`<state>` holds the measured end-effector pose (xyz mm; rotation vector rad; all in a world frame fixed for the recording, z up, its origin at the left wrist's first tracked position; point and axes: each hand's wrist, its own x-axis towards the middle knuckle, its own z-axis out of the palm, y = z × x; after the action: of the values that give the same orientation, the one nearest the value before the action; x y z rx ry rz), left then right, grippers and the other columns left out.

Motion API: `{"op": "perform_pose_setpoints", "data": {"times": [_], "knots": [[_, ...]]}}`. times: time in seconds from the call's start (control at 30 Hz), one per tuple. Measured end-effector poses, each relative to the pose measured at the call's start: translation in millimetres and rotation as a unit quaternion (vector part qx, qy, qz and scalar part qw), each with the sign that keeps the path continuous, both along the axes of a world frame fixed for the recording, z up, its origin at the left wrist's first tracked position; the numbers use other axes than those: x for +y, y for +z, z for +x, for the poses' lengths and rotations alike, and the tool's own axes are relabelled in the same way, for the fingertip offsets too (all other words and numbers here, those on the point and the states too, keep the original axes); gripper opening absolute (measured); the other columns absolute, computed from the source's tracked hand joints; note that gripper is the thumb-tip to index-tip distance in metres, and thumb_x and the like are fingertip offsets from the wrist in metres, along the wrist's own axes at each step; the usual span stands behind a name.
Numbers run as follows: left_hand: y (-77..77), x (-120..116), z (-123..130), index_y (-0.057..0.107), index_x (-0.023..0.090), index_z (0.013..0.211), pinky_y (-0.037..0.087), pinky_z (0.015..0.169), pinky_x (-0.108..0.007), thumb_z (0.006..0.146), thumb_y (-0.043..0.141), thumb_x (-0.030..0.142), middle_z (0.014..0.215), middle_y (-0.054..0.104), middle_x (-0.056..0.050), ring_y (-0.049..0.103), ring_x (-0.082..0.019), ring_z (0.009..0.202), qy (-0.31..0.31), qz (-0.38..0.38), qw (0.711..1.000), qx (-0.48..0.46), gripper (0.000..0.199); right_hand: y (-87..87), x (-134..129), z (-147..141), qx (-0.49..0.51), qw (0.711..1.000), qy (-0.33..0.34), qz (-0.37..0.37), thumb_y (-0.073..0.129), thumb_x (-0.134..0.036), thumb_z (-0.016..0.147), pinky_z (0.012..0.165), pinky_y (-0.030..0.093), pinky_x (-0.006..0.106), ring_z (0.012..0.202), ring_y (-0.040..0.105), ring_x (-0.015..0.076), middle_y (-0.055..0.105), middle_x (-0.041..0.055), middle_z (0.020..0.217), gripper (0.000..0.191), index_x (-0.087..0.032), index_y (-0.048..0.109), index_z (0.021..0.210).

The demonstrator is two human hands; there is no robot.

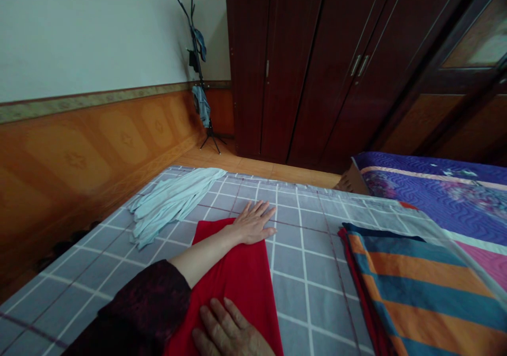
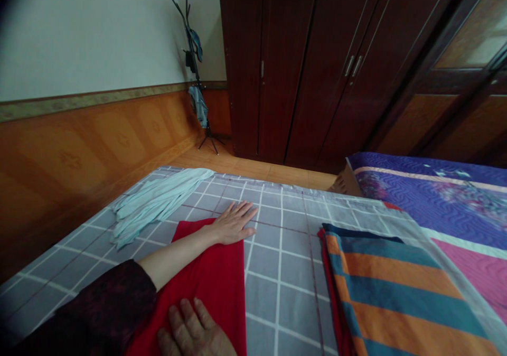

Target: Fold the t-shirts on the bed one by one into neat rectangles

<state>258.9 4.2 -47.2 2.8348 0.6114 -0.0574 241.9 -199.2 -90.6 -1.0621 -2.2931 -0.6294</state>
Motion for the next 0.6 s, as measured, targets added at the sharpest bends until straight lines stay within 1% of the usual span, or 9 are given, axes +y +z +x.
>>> {"op": "perform_pose_setpoints", "data": {"times": [0.1, 0.17, 0.23, 0.3, 0.33, 0.4, 0.5, 0.6], "knots": [[3.4, 6.1, 5.7, 0.013, 0.02, 0.148, 0.006, 0.112, -0.055, 0.091, 0.024, 0.063, 0.155, 0.009, -0.012, 0.004, -0.028, 0.142, 0.034, -0.009, 0.999, 0.003, 0.073, 1.7, -0.7, -0.4, -0.005, 1.0, 0.002, -0.019, 0.045, -0.029, 0.096, 0.095, 0.046, 0.032, 0.11, 0.058, 0.0182, 0.062, -0.0001, 0.122, 0.028, -0.021, 0.053, 0.121], [8.1, 1.1, 2.4, 0.013, 0.018, 0.148, 0.005, 0.112, -0.054, 0.092, 0.02, 0.063, 0.155, 0.008, -0.013, 0.004, -0.027, 0.142, 0.043, 0.002, 0.999, -0.017, 0.073, 0.0, -1.0, -1.2, -0.014, 0.999, 0.005, -0.049, 0.042, -0.029, 0.097, 0.095, 0.047, 0.033, 0.111, 0.057, 0.0188, 0.061, 0.0009, 0.124, 0.028, -0.021, 0.052, 0.122], [12.1, -9.5, -8.5, 0.012, 0.019, 0.148, 0.004, 0.113, -0.051, 0.092, 0.018, 0.062, 0.155, 0.008, -0.012, 0.002, -0.025, 0.143, 0.027, 0.019, 0.998, -0.046, 0.071, -2.7, -1.0, -1.8, -0.009, 0.999, 0.006, -0.05, 0.042, -0.03, 0.097, 0.095, 0.047, 0.033, 0.111, 0.057, 0.019, 0.06, 0.0011, 0.125, 0.028, -0.021, 0.052, 0.122], [13.1, -21.1, -25.1, 0.012, 0.023, 0.148, 0.002, 0.114, -0.048, 0.092, 0.019, 0.062, 0.155, 0.009, -0.008, 0.002, -0.022, 0.143, -0.001, 0.036, 0.997, -0.064, 0.069, -4.4, -0.8, -2.0, 0.005, 1.0, 0.004, -0.021, 0.044, -0.03, 0.096, 0.095, 0.047, 0.033, 0.111, 0.057, 0.0185, 0.061, 0.0, 0.124, 0.027, -0.022, 0.053, 0.121], [12.2, -25.4, -34.0, 0.012, 0.024, 0.148, 0.002, 0.115, -0.048, 0.092, 0.019, 0.063, 0.155, 0.011, -0.007, 0.002, -0.021, 0.143, -0.01, 0.041, 0.997, -0.062, 0.069, -4.5, -0.6, -1.9, 0.009, 1.0, 0.002, -0.007, 0.046, -0.03, 0.096, 0.095, 0.046, 0.032, 0.111, 0.057, 0.0184, 0.061, -0.0004, 0.123, 0.027, -0.022, 0.054, 0.12], [8.2, -28.9, -50.2, 0.014, 0.024, 0.148, 0.002, 0.115, -0.047, 0.092, 0.02, 0.062, 0.154, 0.016, -0.007, 0.004, -0.021, 0.143, -0.004, 0.051, 0.998, -0.047, 0.068, -3.3, -0.1, -1.6, 0.007, 1.0, 0.0, 0.009, 0.047, -0.03, 0.095, 0.096, 0.046, 0.032, 0.111, 0.057, 0.0183, 0.062, -0.0009, 0.122, 0.028, -0.022, 0.054, 0.12], [-0.2, -19.1, -66.4, 0.018, 0.023, 0.147, 0.004, 0.115, -0.047, 0.094, 0.02, 0.059, 0.154, 0.019, -0.007, 0.007, -0.021, 0.143, 0.026, 0.066, 0.997, -0.039, 0.065, -0.5, 0.9, -1.7, 0.016, 1.0, -0.007, 0.02, 0.047, -0.033, 0.095, 0.097, 0.045, 0.032, 0.111, 0.056, 0.0176, 0.064, -0.0024, 0.119, 0.027, -0.023, 0.055, 0.119], [-8.4, 4.5, -77.5, 0.019, 0.023, 0.147, 0.007, 0.114, -0.046, 0.095, 0.02, 0.056, 0.153, 0.02, -0.007, 0.009, -0.02, 0.142, 0.059, 0.068, 0.995, -0.049, 0.062, 0.2, 1.6, -2.1, 0.043, 0.998, -0.012, 0.042, 0.05, -0.033, 0.093, 0.098, 0.043, 0.031, 0.11, 0.057, 0.0166, 0.065, -0.0041, 0.117, 0.025, -0.024, 0.057, 0.116]]}}
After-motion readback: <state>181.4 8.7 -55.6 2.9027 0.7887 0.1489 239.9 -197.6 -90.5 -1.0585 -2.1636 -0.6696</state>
